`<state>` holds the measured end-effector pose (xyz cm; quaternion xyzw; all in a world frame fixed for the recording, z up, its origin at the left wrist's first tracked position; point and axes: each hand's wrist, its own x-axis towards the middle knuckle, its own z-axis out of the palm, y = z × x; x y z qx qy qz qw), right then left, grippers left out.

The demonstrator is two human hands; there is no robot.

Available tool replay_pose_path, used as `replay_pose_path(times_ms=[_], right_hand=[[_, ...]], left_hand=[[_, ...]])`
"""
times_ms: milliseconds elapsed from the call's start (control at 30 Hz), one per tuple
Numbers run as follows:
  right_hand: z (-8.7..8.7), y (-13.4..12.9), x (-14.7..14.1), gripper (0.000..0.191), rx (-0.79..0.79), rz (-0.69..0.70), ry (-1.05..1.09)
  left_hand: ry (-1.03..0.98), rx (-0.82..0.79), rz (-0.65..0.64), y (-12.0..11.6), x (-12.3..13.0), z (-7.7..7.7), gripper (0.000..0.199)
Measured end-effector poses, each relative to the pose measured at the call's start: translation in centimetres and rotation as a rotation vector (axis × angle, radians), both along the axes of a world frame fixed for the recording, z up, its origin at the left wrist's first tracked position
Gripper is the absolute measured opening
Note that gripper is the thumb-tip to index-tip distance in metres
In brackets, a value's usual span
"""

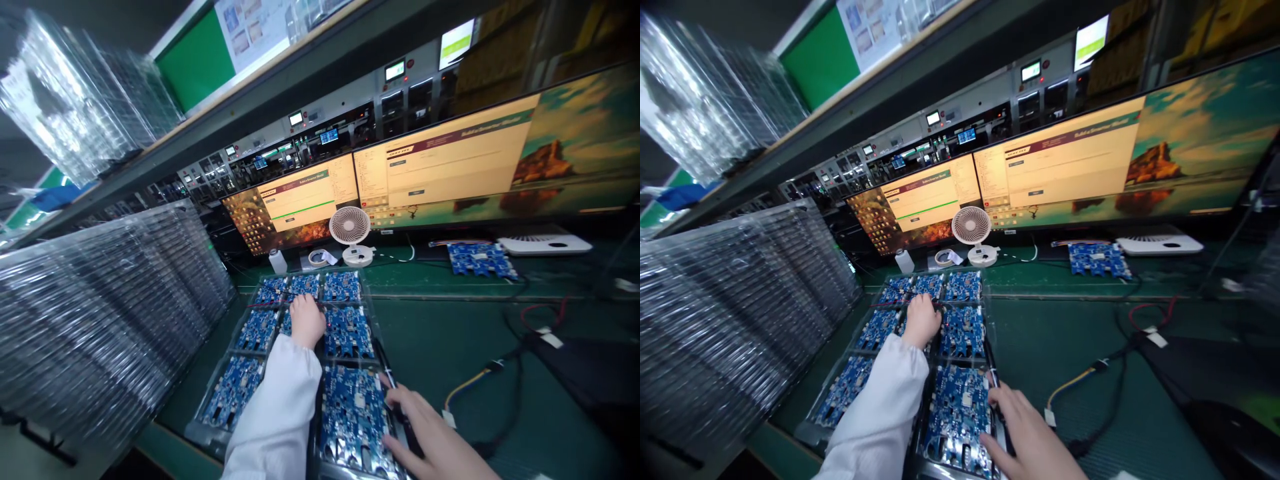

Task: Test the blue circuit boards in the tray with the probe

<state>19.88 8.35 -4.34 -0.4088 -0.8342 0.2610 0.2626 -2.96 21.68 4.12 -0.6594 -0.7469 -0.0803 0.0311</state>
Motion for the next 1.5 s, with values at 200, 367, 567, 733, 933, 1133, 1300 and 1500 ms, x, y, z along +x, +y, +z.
replay_pose_path(times_ms=[200,367,567,733,933,1133,1300,1500], right_hand=[[2.4,2.2,4.2,0.036,0.237,-0.17,0.033],[1.8,1.8,7.8,0.04,0.269,-0.16,-0.058],[0.9,-0.7,7.0,0.042,0.181,-0.019,-0.189],[-0.2,-1.3,5.0,0.043,0.177,0.078,-0.205],[-1.0,-1.1,4.2,0.052,0.172,0.098,-0.152],[-0.4,-1.2,4.0,0.044,0.142,0.053,-0.067],[0.5,-1.9,3.9,0.036,0.193,0.188,-0.015],[1.2,-2.7,3.3,0.03,0.315,0.349,-0.015]], left_hand=[[-0.221,-0.101,-0.413,-10.7,3.2,2.8,0.038],[-0.377,-0.15,-0.485,-18.9,4.5,-3.5,0.041],[-0.42,-0.059,-0.573,-20.4,4.6,-9.4,0.056],[-0.442,0.03,-0.575,-20.2,5.0,-8.9,0.047],[-0.457,0.064,-0.602,-19.7,5.1,-9.2,0.048],[-0.449,0.051,-0.583,-19.4,5.4,-9.2,0.046],[-0.425,0.087,-0.597,-19.3,5.8,-9.6,0.047],[-0.39,0.174,-0.605,-19.0,6.8,-10.7,0.048]])
